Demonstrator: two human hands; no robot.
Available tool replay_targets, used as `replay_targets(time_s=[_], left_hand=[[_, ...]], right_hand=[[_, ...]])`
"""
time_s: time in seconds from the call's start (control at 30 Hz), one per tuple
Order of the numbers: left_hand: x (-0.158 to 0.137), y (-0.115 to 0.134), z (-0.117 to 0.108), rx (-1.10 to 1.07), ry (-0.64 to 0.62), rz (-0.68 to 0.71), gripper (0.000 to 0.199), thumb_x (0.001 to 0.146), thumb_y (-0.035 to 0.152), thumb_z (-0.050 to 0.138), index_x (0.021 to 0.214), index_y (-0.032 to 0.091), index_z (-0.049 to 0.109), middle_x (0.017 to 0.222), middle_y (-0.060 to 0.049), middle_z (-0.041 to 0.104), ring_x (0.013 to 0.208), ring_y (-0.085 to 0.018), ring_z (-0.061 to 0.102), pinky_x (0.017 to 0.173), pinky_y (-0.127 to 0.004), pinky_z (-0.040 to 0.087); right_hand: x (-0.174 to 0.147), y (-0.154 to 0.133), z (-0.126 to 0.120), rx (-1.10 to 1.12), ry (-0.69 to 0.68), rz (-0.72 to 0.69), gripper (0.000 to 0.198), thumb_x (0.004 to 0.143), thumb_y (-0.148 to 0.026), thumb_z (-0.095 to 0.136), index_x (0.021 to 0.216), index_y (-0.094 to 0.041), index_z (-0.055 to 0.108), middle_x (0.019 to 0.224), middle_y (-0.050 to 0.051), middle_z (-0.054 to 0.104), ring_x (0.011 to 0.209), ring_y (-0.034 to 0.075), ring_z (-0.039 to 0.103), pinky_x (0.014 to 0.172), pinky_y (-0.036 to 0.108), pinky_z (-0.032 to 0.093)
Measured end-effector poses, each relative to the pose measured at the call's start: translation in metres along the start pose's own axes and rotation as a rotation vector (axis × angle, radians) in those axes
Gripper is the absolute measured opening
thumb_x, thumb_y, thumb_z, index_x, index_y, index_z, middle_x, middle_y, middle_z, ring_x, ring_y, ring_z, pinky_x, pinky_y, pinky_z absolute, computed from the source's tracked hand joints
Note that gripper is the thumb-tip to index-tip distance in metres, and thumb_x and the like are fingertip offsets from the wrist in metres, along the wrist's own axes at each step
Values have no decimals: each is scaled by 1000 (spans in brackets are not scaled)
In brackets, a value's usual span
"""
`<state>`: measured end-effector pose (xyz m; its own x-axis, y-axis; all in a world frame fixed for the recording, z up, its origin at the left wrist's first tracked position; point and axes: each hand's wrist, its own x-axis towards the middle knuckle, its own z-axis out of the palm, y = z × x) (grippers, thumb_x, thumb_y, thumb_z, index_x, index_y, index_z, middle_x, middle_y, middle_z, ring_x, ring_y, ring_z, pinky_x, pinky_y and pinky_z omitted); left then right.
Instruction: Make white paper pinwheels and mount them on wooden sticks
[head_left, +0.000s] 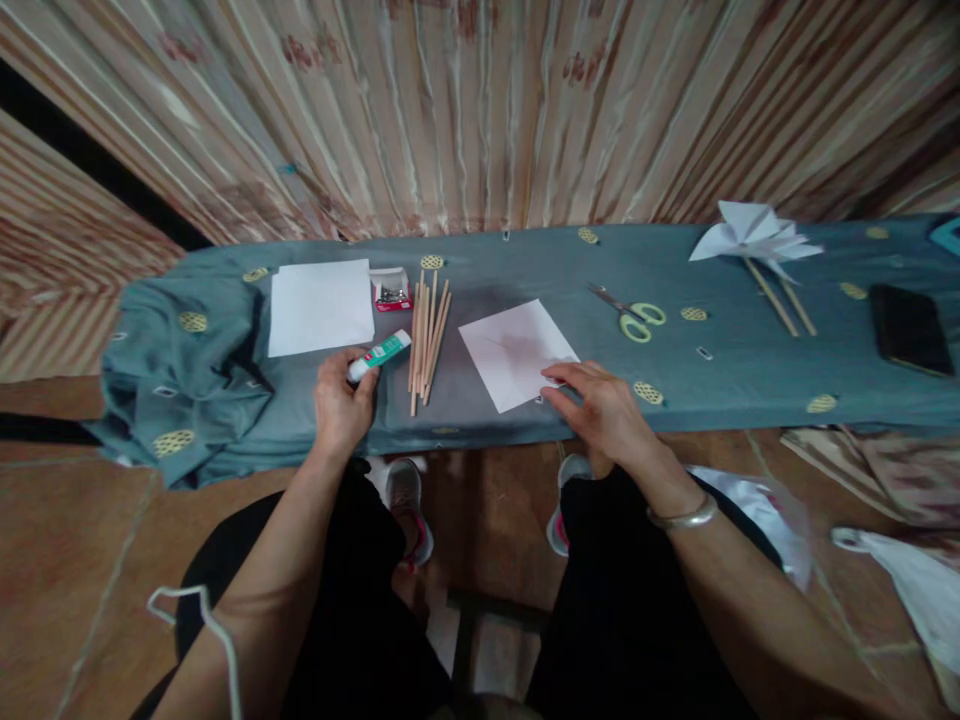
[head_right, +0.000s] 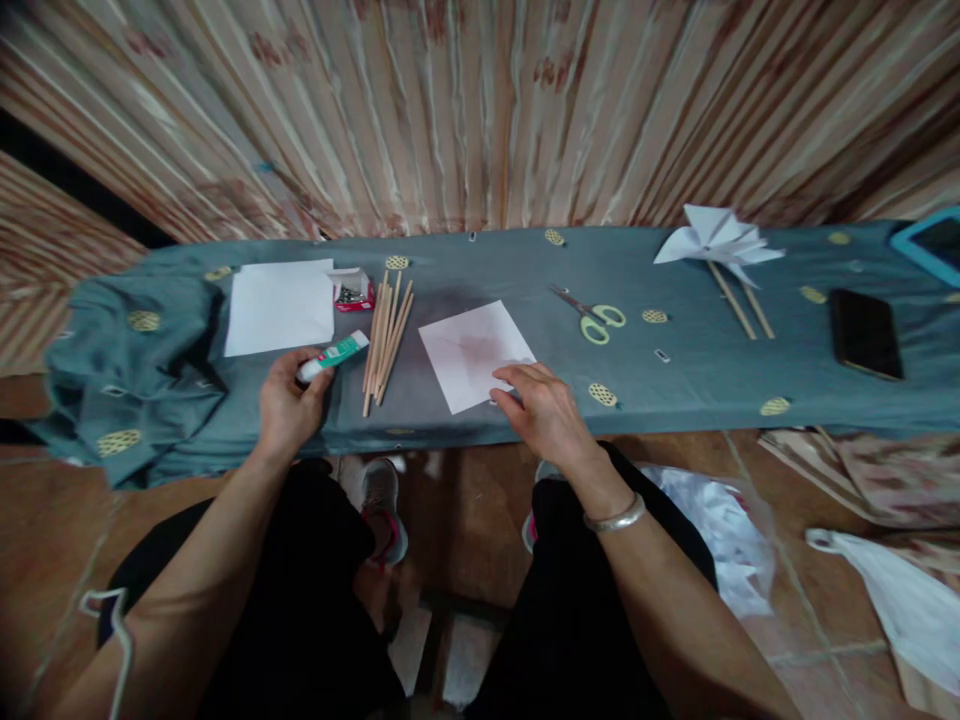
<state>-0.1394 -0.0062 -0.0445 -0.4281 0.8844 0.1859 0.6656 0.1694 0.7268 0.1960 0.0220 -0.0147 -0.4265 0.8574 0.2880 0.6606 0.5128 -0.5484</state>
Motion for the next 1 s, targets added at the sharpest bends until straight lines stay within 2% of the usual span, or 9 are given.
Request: replay_targets(time_s=[0.1,0.2,0.3,0.4,0.53,0.6,0.7,0.87,1.0], left_hand=[[-2,0,-1,81,21,45,29,79,29,62,104,15,65,102,-10,65,99,-28,58,92,-42,45],[-4,6,-9,125,51,93,39,79,32,67,113,14,62,109,-11,64,107,-31,54,97,-47,42],[-12,22,-11,132,52,278,42,84,36,65,121,18,59,121,-10,60,119,-33,48,104,-50,36],[-24,45,5,45,-66,499,26,87,31,63,112,23,65,119,-7,64,115,-29,54,103,-48,40],[-35,71,46,-108,-389,640,21,89,26,59,107,23,68,120,-8,67,119,-27,55,104,-49,42],[-35,79,62,-158,-492,652,27,88,23,57,113,23,67,125,-9,66,128,-27,50,108,-50,39],[-30,84,73,-181,-576,623,31,88,19,54,116,22,67,126,-10,67,127,-28,52,109,-52,38],[-20,85,69,-196,-684,584,44,78,25,68,121,20,65,129,-14,64,125,-32,54,108,-54,38],[-21,80,68,-216,-695,549,55,71,26,77,124,23,63,136,-13,60,129,-33,50,110,-56,36]], right_hand=[[-6,2,3,-92,-47,-136,36,87,-29,66,120,-14,64,123,15,67,117,29,59,100,48,49],[-10,1,12,-143,-98,-191,49,85,-31,69,129,-13,58,134,17,60,124,31,54,104,50,47],[-12,-2,21,-182,-137,-209,46,86,-29,68,129,-15,59,133,16,61,123,31,54,104,51,47],[-13,-3,26,-191,-132,-207,38,88,-27,65,124,-16,62,129,14,64,120,29,55,103,49,48],[-12,-6,28,-130,-72,-166,37,89,-30,63,122,-14,64,124,15,66,116,29,56,101,48,50],[-10,-8,27,-116,-74,-145,37,90,-31,61,124,-16,63,123,15,66,114,30,56,98,50,51],[-8,-10,25,-117,-105,-136,36,89,-31,62,121,-15,63,123,15,65,111,29,57,97,49,52],[-5,-7,22,-71,-80,-122,31,89,-29,63,116,-15,65,119,14,67,108,27,59,94,44,54],[-4,-5,21,-29,-73,-78,28,90,-29,62,115,-18,66,116,12,70,107,26,61,95,44,54]])
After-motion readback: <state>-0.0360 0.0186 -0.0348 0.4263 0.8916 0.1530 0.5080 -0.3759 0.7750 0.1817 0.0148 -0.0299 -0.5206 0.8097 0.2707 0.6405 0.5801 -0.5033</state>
